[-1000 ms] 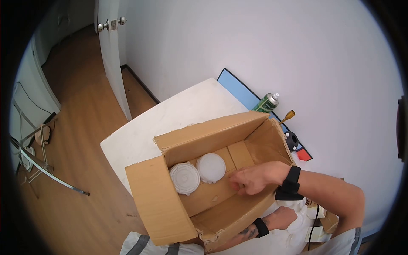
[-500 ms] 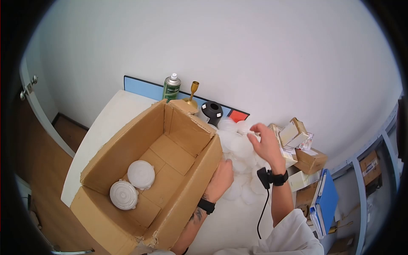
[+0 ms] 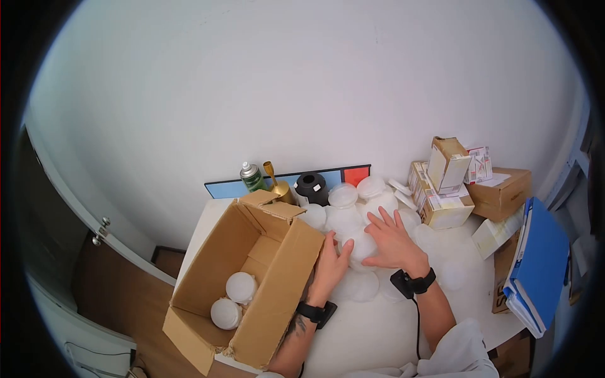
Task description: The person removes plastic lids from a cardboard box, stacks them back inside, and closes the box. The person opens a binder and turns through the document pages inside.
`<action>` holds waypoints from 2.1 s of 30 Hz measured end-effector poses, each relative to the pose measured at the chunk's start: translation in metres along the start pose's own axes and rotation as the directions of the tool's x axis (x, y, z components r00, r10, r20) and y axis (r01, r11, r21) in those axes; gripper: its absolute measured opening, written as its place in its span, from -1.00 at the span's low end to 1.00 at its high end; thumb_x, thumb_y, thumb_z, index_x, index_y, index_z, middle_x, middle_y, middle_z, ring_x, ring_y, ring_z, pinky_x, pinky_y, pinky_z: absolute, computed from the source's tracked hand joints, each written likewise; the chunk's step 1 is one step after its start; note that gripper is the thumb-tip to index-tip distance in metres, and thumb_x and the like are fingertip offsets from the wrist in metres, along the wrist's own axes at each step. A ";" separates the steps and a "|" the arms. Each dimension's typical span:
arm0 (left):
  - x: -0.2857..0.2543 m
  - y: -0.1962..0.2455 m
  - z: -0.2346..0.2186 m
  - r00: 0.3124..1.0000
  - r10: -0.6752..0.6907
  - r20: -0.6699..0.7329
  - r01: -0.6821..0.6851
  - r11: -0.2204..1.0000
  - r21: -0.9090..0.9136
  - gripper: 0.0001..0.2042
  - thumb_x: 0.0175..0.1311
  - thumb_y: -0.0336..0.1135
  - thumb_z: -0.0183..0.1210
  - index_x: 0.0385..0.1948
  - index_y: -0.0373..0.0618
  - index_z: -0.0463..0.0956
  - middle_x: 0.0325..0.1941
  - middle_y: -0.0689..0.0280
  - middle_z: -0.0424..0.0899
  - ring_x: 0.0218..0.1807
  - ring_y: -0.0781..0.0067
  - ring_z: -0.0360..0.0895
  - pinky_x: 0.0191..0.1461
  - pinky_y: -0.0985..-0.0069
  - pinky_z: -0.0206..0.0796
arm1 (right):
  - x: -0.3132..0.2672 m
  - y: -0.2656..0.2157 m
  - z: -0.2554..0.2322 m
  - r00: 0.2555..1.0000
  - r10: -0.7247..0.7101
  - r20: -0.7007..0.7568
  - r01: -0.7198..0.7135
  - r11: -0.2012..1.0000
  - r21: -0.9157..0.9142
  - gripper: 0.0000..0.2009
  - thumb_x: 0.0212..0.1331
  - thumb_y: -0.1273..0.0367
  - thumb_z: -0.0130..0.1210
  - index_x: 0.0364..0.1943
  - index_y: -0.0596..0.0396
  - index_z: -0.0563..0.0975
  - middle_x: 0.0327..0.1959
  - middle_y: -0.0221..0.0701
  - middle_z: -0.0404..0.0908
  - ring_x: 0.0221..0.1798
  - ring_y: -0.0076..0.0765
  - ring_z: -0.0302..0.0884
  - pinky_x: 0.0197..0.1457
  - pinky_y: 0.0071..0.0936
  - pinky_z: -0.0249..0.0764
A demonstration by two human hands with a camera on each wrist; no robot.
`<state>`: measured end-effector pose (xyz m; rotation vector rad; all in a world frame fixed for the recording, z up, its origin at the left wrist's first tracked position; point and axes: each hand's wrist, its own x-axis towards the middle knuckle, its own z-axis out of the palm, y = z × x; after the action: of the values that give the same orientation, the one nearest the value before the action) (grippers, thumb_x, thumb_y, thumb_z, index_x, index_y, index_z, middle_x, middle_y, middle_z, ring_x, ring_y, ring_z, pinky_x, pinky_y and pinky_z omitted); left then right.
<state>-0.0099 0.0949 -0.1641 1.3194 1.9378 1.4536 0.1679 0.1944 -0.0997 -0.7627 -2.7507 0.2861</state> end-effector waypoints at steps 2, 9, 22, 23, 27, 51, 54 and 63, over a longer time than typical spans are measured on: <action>-0.002 0.005 0.003 1.000 -0.002 0.002 0.002 0.999 0.051 -0.46 0.39 -0.06 0.25 0.19 -0.32 0.42 -0.12 0.03 0.56 -0.24 0.21 0.53 -0.12 0.32 0.42 | -0.008 -0.002 -0.008 0.999 0.010 0.039 -0.010 1.000 0.008 -0.17 -0.21 0.00 0.50 0.18 0.21 0.51 0.49 0.16 0.21 0.62 0.38 -0.07 0.62 0.35 -0.16; -0.008 0.011 0.011 0.999 0.029 0.016 -0.032 0.986 0.164 -0.76 0.27 -0.21 0.26 -0.23 -0.21 0.63 -0.36 0.09 0.59 -0.36 0.16 0.55 -0.24 0.27 0.39 | -0.032 -0.009 -0.011 0.993 0.094 0.068 -0.098 0.993 0.062 -0.11 -0.29 -0.10 0.55 0.02 0.37 0.48 0.44 0.26 0.22 0.62 0.47 -0.12 0.58 0.34 -0.01; -0.002 0.041 0.014 0.897 0.441 -0.017 -0.390 0.809 0.439 -0.60 0.26 -0.24 0.32 0.06 -0.24 0.53 0.02 -0.04 0.63 0.00 -0.04 0.61 0.02 0.15 0.46 | -0.044 -0.039 -0.025 0.985 0.053 0.166 -0.040 0.996 -0.081 -0.10 -0.35 -0.01 0.61 0.08 0.38 0.56 0.34 0.12 0.41 0.57 0.25 0.12 0.58 0.14 0.12; -0.001 0.031 0.018 0.932 0.362 0.027 -0.334 0.826 0.454 -0.51 0.24 -0.29 0.33 0.17 -0.28 0.45 0.15 -0.07 0.53 0.12 -0.14 0.52 0.12 0.10 0.42 | -0.043 -0.046 -0.020 0.987 0.075 0.144 -0.059 0.992 -0.109 -0.13 -0.36 0.01 0.62 0.04 0.35 0.54 0.27 0.08 0.46 0.53 0.26 0.18 0.55 0.11 0.17; 0.003 0.023 0.017 0.968 0.225 0.108 -0.250 0.866 0.434 -0.36 0.16 -0.40 0.35 0.32 -0.29 0.33 0.21 -0.10 0.48 0.20 -0.21 0.47 0.22 0.06 0.39 | -0.036 -0.060 0.009 0.983 0.125 0.133 -0.104 0.982 -0.154 -0.15 -0.38 0.11 0.63 0.06 0.26 0.45 0.11 0.00 0.55 0.36 0.20 0.37 0.46 0.06 0.29; -0.003 0.087 -0.016 0.940 -0.149 0.308 0.337 0.564 -0.754 -0.42 0.39 -0.62 0.09 0.43 0.02 0.23 0.29 0.29 0.52 0.27 0.39 0.53 0.26 0.43 0.47 | -0.015 -0.031 -0.047 0.967 0.193 -0.167 -0.046 0.777 0.628 -0.41 0.00 0.25 0.49 0.02 0.15 0.37 -0.01 -0.25 0.51 0.06 -0.17 0.52 0.15 -0.29 0.47; 0.001 0.074 -0.020 0.941 -0.012 0.339 0.274 0.615 -0.740 -0.39 0.32 -0.62 0.17 0.42 -0.05 0.28 0.28 0.27 0.53 0.24 0.39 0.55 0.26 0.44 0.47 | -0.007 -0.001 -0.021 0.956 0.256 -0.144 -0.032 0.577 0.816 -0.50 0.11 0.30 0.44 0.02 0.12 0.39 -0.05 -0.31 0.57 0.03 -0.33 0.55 0.10 -0.38 0.51; -0.002 0.079 -0.016 0.916 0.088 0.390 0.169 0.799 -0.577 -0.33 0.18 -0.67 0.26 0.40 -0.23 0.31 0.29 0.20 0.56 0.28 0.40 0.52 0.34 0.42 0.40 | -0.006 0.007 -0.019 0.935 0.354 0.003 -0.053 0.131 0.990 -0.55 0.29 0.37 0.31 0.17 0.18 0.39 0.02 -0.29 0.65 0.01 -0.45 0.62 0.12 -0.45 0.57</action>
<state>0.0146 0.0862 -0.0873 1.1358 1.0914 1.4611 0.1825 0.1994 -0.0845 -0.6413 -1.5151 1.7298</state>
